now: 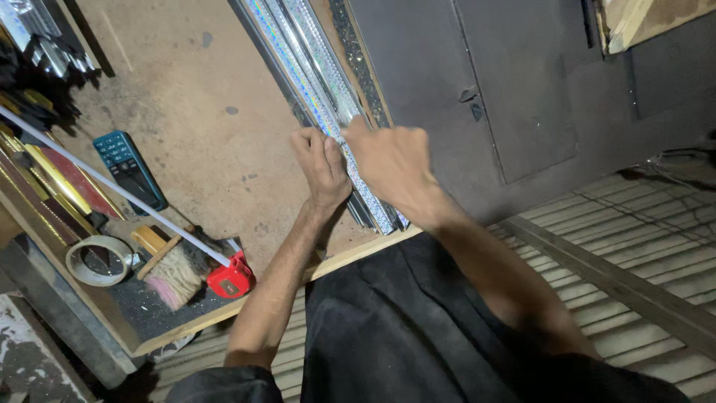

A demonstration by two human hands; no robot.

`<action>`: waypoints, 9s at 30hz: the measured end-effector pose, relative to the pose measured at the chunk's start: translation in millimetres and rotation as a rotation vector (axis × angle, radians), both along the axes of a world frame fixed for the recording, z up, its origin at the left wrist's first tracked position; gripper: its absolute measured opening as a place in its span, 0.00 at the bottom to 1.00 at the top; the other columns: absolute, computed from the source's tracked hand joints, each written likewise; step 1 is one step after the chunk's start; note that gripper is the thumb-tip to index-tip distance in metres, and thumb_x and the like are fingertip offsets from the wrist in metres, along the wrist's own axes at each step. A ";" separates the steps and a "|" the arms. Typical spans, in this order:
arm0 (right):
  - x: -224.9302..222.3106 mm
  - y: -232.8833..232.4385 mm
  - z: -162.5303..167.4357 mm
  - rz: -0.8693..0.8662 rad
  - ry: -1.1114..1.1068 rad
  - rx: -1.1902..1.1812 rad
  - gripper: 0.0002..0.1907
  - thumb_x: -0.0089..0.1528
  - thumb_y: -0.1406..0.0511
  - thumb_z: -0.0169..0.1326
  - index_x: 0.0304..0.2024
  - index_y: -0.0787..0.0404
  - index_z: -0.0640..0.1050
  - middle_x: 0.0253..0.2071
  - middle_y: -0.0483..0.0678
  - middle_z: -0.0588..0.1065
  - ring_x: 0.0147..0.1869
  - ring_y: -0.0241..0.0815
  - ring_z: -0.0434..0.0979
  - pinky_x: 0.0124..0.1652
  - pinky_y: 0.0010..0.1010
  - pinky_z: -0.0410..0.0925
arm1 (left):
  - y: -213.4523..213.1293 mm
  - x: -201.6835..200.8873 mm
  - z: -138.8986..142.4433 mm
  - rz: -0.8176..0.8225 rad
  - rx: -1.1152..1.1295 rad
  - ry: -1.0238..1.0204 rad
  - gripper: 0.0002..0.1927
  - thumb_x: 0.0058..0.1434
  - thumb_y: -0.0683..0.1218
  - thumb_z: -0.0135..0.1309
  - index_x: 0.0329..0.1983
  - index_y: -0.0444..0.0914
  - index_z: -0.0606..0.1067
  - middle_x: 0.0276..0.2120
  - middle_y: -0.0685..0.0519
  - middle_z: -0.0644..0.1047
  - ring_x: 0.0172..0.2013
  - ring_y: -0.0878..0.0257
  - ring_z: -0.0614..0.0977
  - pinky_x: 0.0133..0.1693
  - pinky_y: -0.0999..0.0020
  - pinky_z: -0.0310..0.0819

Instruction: The person assembles decorative frame pieces by hand, aligning gold and silver strips along a wooden jig and securing them with zip ties. The person handles multiple strips, positions them on the jig, and bundles them together.

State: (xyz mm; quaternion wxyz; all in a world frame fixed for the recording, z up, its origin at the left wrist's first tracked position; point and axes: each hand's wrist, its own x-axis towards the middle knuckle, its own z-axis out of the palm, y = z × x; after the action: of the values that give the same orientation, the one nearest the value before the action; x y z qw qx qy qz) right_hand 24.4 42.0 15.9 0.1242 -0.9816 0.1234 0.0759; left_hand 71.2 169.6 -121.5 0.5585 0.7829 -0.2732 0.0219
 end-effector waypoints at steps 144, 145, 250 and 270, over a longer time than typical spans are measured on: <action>-339.5 -323.8 -16.9 -0.904 -1.430 0.925 0.09 0.78 0.71 0.46 0.45 0.56 0.62 0.22 0.42 0.56 0.24 0.32 0.52 0.27 0.27 0.54 | -176.6 127.7 129.2 0.013 0.968 -0.568 0.11 0.66 0.38 0.48 0.46 0.43 0.80 0.41 0.44 0.82 0.35 0.43 0.83 0.36 0.48 0.76; -342.9 -317.1 -15.3 -0.923 -1.430 0.937 0.08 0.78 0.71 0.46 0.46 0.56 0.62 0.22 0.43 0.57 0.24 0.32 0.52 0.27 0.27 0.54 | -179.8 131.9 130.8 0.167 0.940 -0.469 0.08 0.66 0.41 0.50 0.44 0.41 0.79 0.38 0.43 0.82 0.34 0.42 0.83 0.35 0.47 0.75; -122.7 -516.3 -90.4 0.531 -0.426 -0.005 0.25 0.59 0.69 0.62 0.55 0.37 0.85 0.50 0.39 0.76 0.62 0.41 0.68 0.57 0.42 0.57 | -158.7 -43.1 74.2 0.788 1.197 0.070 0.38 0.76 0.72 0.39 0.80 0.47 0.62 0.69 0.30 0.60 0.62 0.26 0.60 0.59 0.28 0.47; -207.0 -428.6 -41.3 0.863 -0.442 0.289 0.15 0.60 0.58 0.59 0.48 0.53 0.79 0.49 0.45 0.78 0.51 0.45 0.76 0.49 0.45 0.67 | -197.1 -107.6 107.1 0.821 0.857 -0.233 0.12 0.85 0.49 0.46 0.51 0.37 0.76 0.33 0.46 0.78 0.29 0.50 0.80 0.32 0.60 0.71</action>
State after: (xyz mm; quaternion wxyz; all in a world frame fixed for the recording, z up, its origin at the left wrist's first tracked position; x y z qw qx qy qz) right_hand -182.6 -386.6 -25.5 0.2393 -0.9086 -0.3345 -0.0729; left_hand -36.3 -27.5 -14.4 0.1057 0.9721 0.0075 0.2091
